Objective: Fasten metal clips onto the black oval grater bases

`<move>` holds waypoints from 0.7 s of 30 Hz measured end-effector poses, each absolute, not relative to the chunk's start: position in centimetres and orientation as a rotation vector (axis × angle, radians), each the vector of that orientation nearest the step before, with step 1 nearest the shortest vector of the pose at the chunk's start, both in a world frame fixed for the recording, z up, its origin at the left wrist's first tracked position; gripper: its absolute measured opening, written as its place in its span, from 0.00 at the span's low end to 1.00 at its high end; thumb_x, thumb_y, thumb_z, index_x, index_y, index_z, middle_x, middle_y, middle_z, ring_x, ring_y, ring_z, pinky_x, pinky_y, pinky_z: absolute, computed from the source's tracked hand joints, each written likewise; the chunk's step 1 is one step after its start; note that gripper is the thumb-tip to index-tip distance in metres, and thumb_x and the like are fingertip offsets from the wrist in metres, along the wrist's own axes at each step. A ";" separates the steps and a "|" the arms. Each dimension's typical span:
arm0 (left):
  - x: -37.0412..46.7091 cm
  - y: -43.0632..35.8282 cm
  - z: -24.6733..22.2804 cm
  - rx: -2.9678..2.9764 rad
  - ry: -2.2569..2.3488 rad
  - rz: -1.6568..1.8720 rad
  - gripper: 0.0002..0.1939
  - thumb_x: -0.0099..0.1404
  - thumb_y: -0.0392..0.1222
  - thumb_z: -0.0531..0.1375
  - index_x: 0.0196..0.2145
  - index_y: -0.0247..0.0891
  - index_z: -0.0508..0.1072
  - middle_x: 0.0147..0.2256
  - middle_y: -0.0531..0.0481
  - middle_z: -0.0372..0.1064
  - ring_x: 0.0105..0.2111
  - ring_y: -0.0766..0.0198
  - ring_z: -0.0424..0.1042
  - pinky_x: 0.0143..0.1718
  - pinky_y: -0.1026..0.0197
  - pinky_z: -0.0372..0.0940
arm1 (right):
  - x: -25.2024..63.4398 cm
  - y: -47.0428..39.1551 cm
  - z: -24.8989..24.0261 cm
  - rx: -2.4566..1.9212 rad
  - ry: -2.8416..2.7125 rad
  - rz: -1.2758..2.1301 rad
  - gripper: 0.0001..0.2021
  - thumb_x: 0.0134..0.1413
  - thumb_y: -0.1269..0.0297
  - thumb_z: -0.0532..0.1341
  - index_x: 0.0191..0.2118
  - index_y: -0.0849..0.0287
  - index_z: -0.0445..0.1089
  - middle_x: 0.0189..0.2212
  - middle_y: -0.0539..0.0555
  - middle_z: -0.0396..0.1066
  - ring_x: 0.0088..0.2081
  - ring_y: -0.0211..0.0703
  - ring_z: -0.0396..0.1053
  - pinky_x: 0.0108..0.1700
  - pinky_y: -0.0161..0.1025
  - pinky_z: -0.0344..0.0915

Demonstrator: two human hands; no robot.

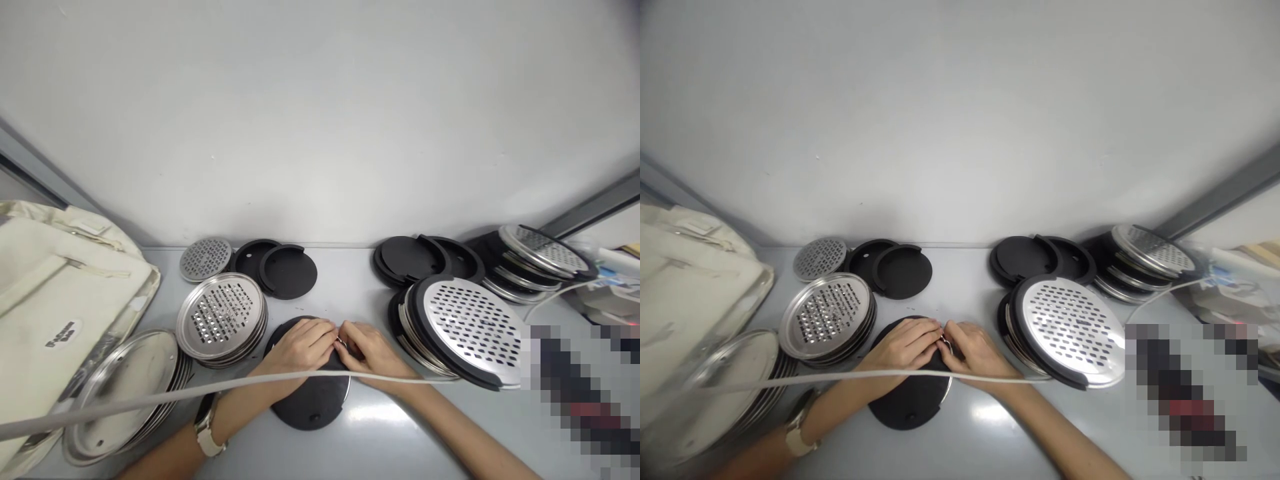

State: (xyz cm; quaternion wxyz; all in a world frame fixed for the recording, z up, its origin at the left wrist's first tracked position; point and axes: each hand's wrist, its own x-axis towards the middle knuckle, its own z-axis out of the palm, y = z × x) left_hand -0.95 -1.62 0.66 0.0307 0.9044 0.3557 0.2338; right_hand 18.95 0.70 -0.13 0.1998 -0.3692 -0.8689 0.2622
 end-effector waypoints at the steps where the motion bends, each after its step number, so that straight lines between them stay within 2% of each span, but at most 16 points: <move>1: -1.0 -1.6 0.6 2.779 1.099 0.719 0.11 0.71 0.34 0.48 0.46 0.32 0.68 0.47 0.41 0.69 0.50 0.58 0.67 0.52 0.53 0.65 | 18.9 0.7 -0.1 -1.034 -2.432 0.728 0.09 0.62 0.67 0.51 0.30 0.55 0.50 0.24 0.47 0.58 0.27 0.37 0.57 0.31 0.35 0.54; 12: -1.0 -1.7 0.7 2.783 1.077 0.703 0.12 0.71 0.32 0.48 0.49 0.31 0.65 0.48 0.41 0.68 0.51 0.58 0.66 0.53 0.53 0.64 | 19.0 0.6 0.0 -1.051 -2.490 0.694 0.07 0.59 0.70 0.50 0.30 0.55 0.49 0.24 0.47 0.56 0.27 0.39 0.56 0.31 0.36 0.53; 18: -0.9 -1.7 0.9 2.760 1.089 0.699 0.12 0.71 0.33 0.48 0.48 0.32 0.66 0.48 0.42 0.68 0.51 0.58 0.67 0.53 0.52 0.64 | 19.2 0.7 -0.2 -1.034 -2.501 0.676 0.09 0.49 0.77 0.49 0.31 0.56 0.50 0.26 0.49 0.58 0.28 0.40 0.57 0.33 0.37 0.55; 21: -0.9 -1.7 0.9 2.780 1.088 0.700 0.12 0.71 0.32 0.47 0.48 0.32 0.66 0.47 0.41 0.68 0.51 0.58 0.67 0.52 0.52 0.65 | 19.1 0.7 -0.2 -1.022 -2.486 0.668 0.07 0.52 0.76 0.49 0.31 0.56 0.50 0.26 0.49 0.59 0.28 0.40 0.58 0.33 0.38 0.55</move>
